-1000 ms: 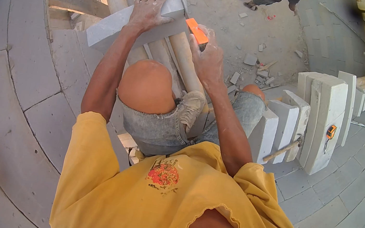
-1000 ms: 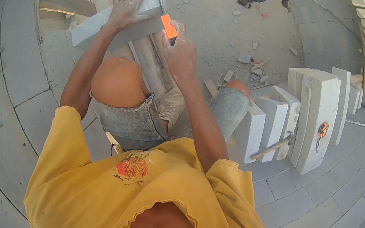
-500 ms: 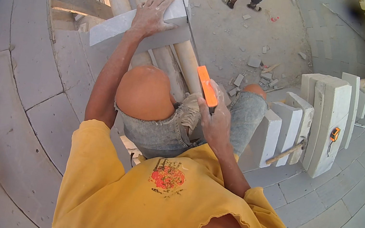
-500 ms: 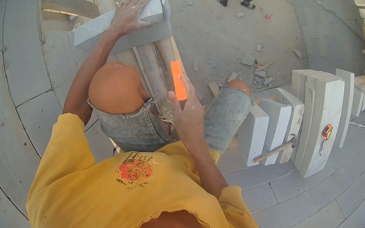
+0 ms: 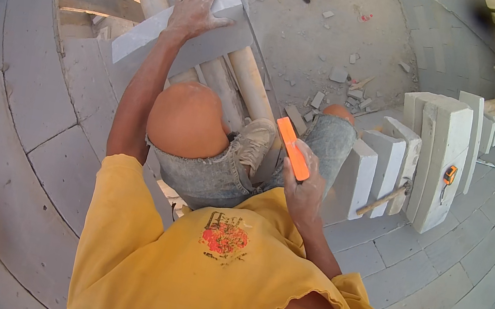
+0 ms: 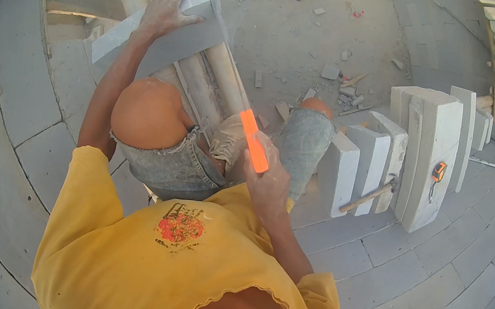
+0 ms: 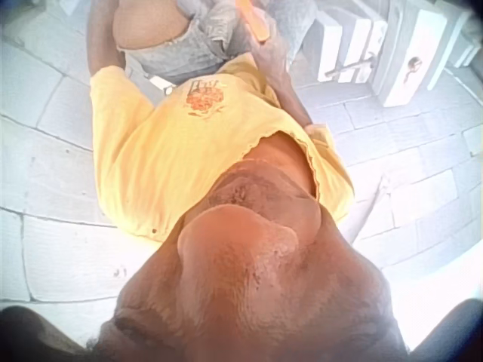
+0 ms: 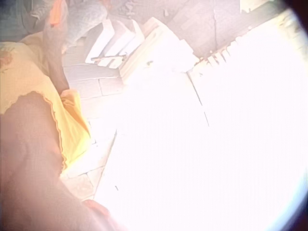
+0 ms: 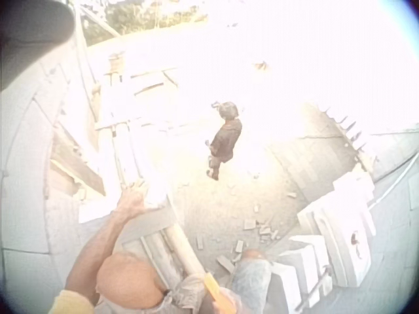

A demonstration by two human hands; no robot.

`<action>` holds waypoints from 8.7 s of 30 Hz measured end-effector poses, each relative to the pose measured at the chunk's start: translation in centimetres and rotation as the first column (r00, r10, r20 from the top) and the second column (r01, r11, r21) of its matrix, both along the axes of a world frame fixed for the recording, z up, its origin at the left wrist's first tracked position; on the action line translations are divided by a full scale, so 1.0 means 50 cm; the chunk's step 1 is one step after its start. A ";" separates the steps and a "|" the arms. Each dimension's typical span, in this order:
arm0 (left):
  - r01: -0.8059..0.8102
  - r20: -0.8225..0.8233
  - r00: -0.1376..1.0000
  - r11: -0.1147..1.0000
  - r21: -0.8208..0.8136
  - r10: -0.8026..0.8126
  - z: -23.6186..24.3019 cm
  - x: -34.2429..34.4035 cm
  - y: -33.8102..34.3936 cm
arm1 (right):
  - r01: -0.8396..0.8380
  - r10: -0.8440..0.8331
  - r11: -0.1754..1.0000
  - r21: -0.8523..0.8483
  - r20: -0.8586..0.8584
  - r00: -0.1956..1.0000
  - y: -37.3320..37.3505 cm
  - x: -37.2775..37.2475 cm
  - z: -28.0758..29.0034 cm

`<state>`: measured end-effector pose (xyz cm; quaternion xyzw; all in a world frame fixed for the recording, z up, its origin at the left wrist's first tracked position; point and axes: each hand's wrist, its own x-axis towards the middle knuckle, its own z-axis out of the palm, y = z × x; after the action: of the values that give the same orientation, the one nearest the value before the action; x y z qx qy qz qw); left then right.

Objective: The recorder measures a section of the wall, then saws a lightweight concrete brick to size and fits it into place.

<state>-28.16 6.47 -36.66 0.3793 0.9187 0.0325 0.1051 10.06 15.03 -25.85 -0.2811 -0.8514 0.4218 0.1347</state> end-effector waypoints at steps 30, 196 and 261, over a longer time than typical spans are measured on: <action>0.033 -0.108 0.994 0.998 0.052 -0.027 0.021 0.069 0.009 | -0.001 0.004 0.999 -0.045 0.072 0.997 0.008 0.023 -0.007; 0.182 -0.204 0.964 0.983 0.031 -0.172 0.017 0.094 0.078 | 0.055 -0.001 0.981 -0.185 0.281 0.960 0.170 -0.323 -0.313; -0.602 0.736 0.419 0.769 -0.214 0.532 0.071 -0.018 -0.076 | 0.314 -0.337 0.941 0.123 0.301 0.892 0.209 0.356 -0.018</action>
<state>-29.07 2.68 -33.09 -0.0001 0.8551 0.2605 0.4482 27.86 25.46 -26.74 -0.4790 -0.8171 0.3120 0.0745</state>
